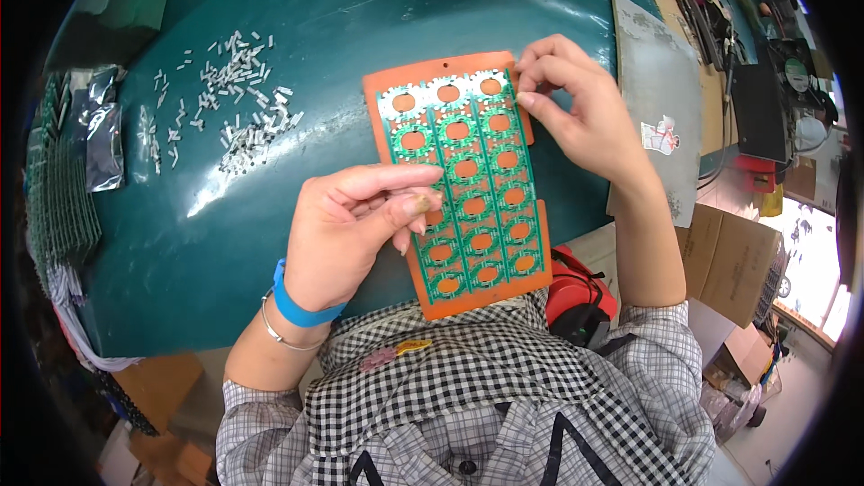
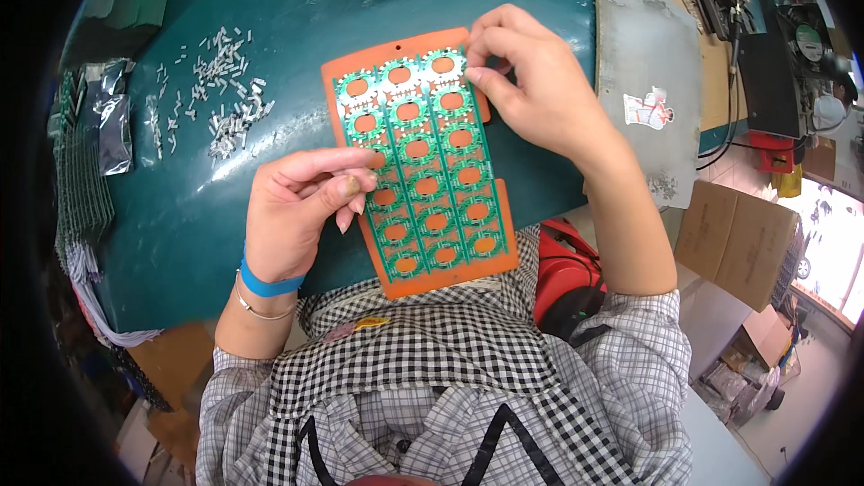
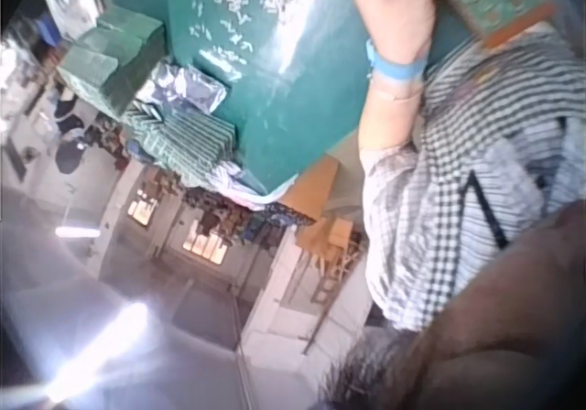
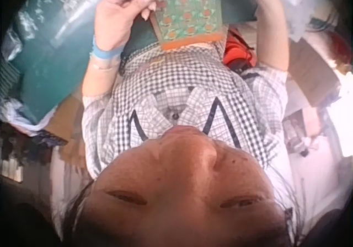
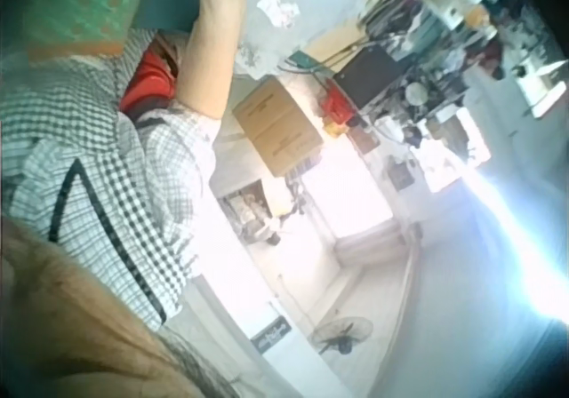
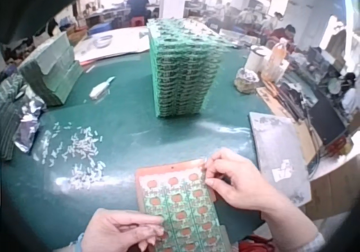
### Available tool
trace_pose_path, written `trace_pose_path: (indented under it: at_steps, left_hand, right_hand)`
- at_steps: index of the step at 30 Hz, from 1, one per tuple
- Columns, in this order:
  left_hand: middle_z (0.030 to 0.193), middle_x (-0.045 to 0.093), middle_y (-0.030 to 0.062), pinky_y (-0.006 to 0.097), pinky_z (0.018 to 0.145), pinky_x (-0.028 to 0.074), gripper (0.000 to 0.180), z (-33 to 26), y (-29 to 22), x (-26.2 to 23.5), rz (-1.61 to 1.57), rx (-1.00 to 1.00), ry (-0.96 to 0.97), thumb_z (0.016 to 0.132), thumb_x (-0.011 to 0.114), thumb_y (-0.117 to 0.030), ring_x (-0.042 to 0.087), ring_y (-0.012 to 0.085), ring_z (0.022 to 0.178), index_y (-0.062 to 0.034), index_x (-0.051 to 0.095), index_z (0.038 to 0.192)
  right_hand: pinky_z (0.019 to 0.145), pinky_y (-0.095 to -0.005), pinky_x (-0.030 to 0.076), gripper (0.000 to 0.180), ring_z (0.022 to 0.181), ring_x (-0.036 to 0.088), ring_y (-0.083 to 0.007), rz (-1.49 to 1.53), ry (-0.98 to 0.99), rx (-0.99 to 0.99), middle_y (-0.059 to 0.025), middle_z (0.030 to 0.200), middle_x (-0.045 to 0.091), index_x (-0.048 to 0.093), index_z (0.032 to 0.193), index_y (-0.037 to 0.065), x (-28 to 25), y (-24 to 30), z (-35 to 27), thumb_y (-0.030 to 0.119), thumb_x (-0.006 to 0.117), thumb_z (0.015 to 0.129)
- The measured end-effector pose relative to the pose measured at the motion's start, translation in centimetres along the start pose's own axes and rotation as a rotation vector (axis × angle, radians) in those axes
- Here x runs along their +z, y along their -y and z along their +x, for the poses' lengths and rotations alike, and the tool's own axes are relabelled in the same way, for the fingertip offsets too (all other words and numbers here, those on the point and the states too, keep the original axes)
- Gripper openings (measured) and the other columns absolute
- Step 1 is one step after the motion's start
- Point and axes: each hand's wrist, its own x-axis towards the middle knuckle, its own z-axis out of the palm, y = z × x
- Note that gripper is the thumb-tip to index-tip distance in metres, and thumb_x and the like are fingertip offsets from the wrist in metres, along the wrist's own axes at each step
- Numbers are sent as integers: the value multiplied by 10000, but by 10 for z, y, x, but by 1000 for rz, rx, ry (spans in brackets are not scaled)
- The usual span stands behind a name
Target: The person inserts small white cylindrical components into the holes of a green circuit board held in an orange jig. They pick components from a pile on the table and place them one by one into the board. The person briefly handles a larger circuit board with wires before returning to the assembly task.
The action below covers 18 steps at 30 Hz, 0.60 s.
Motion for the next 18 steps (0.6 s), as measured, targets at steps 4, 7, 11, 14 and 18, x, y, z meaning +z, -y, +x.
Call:
trace_pose_path:
  at_steps: [4,7,11,14,18]
  left_hand:
    - [858,666,74,183,517,438,214,-1,-4,1,28,-83,37,923,571,2,562,71,646,44,648,1118]
    - [827,646,57,181,501,429,214,0,-4,-1,39,-140,83,932,562,-8,550,63,630,36,646,1123]
    - [849,657,66,182,494,428,175,1,-6,1,28,-142,43,928,572,-11,554,67,620,44,653,1073]
    - [877,667,81,188,517,457,158,2,-4,2,54,-71,17,929,575,-16,579,76,637,48,651,1051]
    - [914,673,114,204,564,506,173,0,-4,-3,56,-51,57,934,565,-11,621,96,680,50,643,1075]
  right_hand:
    - [701,-322,488,97,815,593,-233,-45,55,-6,-81,967,592,571,803,1,0,-7,-1,-14,666,784]
    - [752,-341,475,102,887,577,-258,-87,39,-72,-79,962,588,569,796,13,0,-5,-1,-5,669,778]
    - [781,-348,466,107,928,562,-269,-94,9,-74,-78,952,582,564,791,24,2,-5,-2,4,668,776]
    - [772,-352,466,111,911,560,-268,-92,21,-95,-78,939,577,559,791,21,3,-4,-1,3,667,773]
    - [728,-319,471,112,849,565,-228,-114,61,-96,-78,941,576,554,804,10,4,-5,-2,-26,659,785]
